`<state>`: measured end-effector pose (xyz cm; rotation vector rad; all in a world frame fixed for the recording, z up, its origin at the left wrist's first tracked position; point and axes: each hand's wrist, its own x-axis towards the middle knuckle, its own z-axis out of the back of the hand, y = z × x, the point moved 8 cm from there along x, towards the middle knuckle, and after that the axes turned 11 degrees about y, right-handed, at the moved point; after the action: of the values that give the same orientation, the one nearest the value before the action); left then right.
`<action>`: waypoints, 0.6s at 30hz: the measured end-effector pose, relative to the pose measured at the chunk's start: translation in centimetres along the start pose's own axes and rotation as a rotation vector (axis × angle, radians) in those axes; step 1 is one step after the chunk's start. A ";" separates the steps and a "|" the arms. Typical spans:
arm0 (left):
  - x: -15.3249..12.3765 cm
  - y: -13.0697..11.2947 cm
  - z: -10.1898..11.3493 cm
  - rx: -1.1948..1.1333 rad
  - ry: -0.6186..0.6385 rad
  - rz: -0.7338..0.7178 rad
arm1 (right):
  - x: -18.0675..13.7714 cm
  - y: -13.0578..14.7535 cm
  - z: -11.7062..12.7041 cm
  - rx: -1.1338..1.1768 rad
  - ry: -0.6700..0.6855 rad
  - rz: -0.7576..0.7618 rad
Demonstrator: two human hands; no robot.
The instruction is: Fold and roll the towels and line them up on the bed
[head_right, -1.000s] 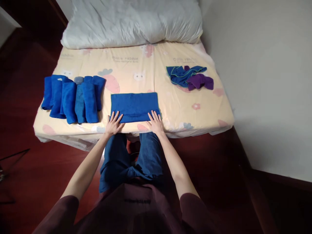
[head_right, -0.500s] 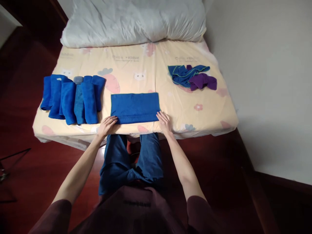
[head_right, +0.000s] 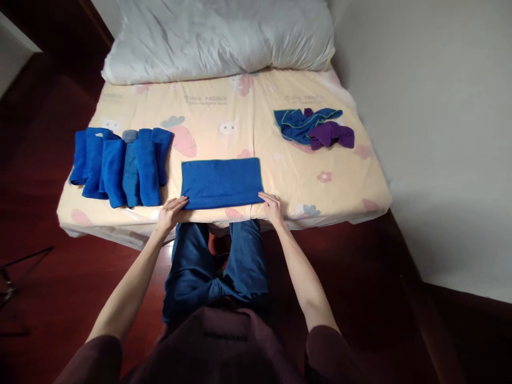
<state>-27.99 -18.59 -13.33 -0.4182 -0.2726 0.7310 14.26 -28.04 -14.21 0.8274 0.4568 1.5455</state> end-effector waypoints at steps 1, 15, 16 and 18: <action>-0.3 -0.3 0.0 -0.018 0.005 -0.008 | -0.5 0.0 0.1 0.043 0.000 -0.010; -0.4 -1.5 -0.9 -0.129 -0.083 -0.041 | -0.6 -2.8 0.1 0.440 0.009 -0.237; -0.5 -1.4 -1.1 -0.150 -0.069 -0.051 | -0.7 -2.7 0.1 0.435 0.009 -0.241; -0.6 -0.8 -1.2 -0.207 -0.093 -0.040 | -0.8 -2.6 0.0 0.433 0.020 -0.250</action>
<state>-27.52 -19.90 -14.05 -0.5736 -0.4454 0.6861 16.07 -28.38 -16.22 1.0402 0.8959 1.2398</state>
